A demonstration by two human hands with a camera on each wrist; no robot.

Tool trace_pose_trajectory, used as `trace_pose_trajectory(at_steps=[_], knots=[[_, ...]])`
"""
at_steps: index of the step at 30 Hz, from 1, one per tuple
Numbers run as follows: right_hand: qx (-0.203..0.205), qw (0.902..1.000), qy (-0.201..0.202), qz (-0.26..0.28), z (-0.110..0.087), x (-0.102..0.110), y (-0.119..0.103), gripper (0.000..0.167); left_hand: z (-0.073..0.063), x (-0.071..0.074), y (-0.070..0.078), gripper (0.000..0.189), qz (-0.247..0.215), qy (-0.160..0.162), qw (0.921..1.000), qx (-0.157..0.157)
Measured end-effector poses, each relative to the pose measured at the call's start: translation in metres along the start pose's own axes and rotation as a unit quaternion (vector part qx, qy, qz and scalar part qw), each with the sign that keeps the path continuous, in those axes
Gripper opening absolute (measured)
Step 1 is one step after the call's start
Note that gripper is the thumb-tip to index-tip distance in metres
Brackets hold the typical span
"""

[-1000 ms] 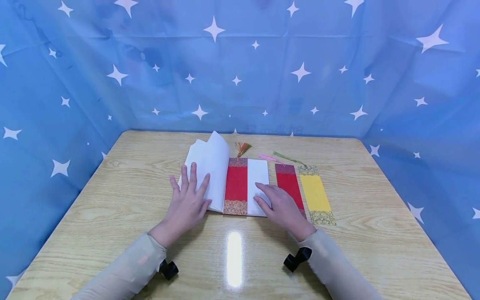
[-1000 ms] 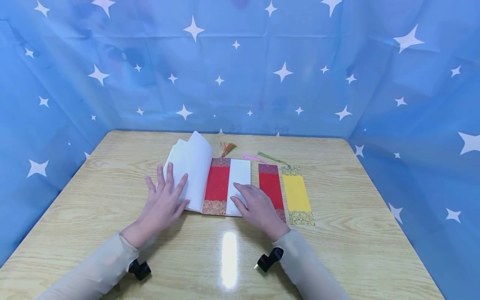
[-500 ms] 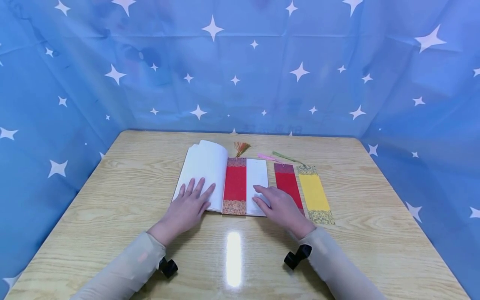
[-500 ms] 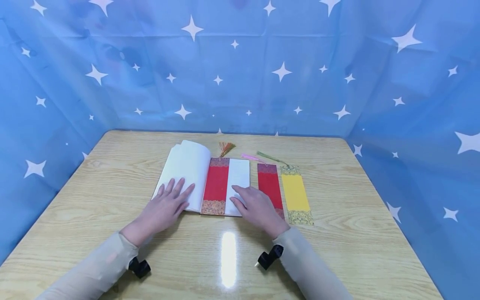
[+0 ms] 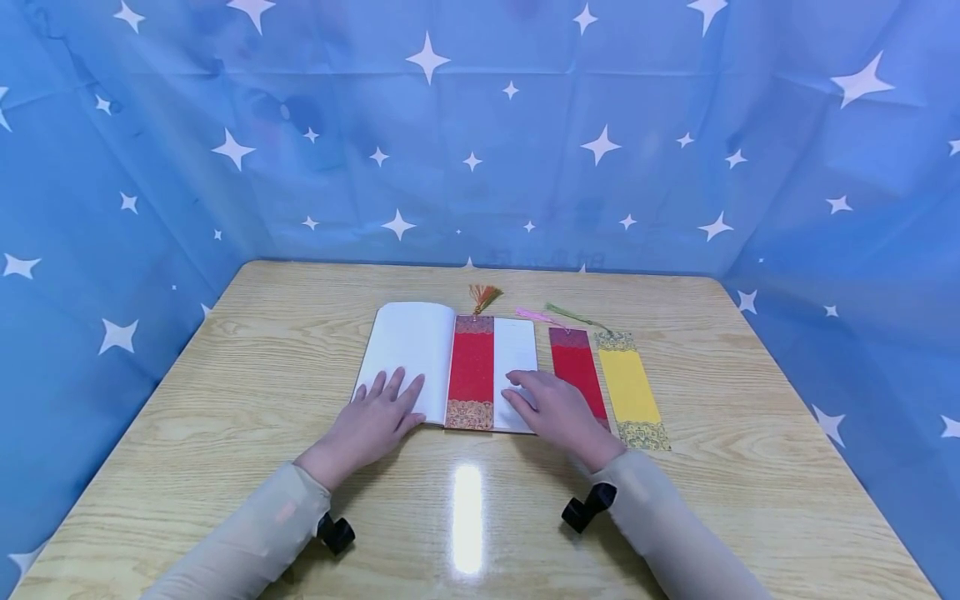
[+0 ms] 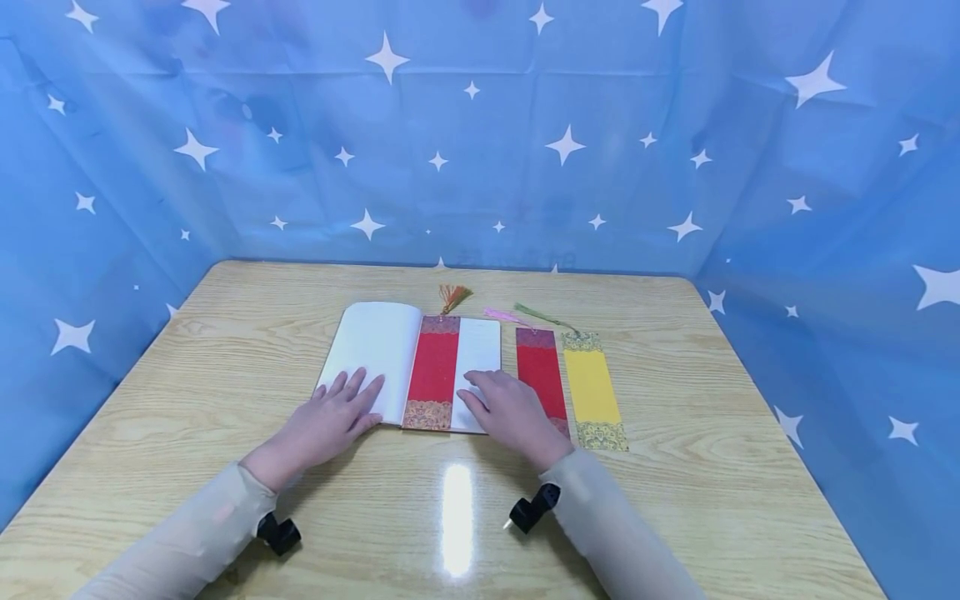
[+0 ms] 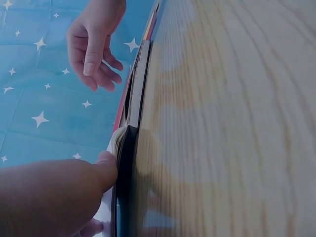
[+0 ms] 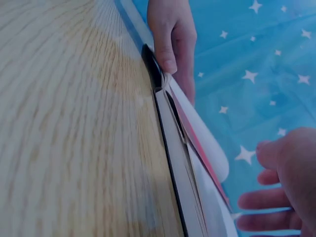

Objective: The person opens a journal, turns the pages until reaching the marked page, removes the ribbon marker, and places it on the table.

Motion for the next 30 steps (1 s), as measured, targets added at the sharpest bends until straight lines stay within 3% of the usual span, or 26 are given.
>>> trace_pose_trajectory(at_steps=[7, 13, 23, 30], knots=[[-0.062, 0.9975, -0.026, 0.02, 0.008, 0.0, -0.006, 0.035, 0.001, 0.0, -0.001, 0.059, -0.007, -0.02, 0.9998, 0.004], [-0.084, 0.9941, -0.034, 0.06, 0.017, 0.0, -0.007, 0.033, 0.003, -0.003, -0.001, 0.06, -0.012, -0.038, 0.9991, 0.017], [-0.166, 0.9686, -0.045, 0.179, 0.03, -0.004, -0.002, 0.029, 0.005, -0.005, 0.0, 0.06, -0.037, -0.048, 0.9978, 0.026], [-0.189, 0.9616, -0.052, 0.193, 0.04, -0.011, 0.0, 0.022, 0.003, -0.004, 0.0, 0.059, -0.036, -0.056, 0.9971, 0.035]])
Point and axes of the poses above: each hand's wrist, its own z-axis towards the middle knuckle, its own x-axis out of the back of the hand, y = z × x, the point moved 1 cm from there along z, towards the middle knuckle, and after that the axes turned 6 degrees about -y, right-handed, at the moved point
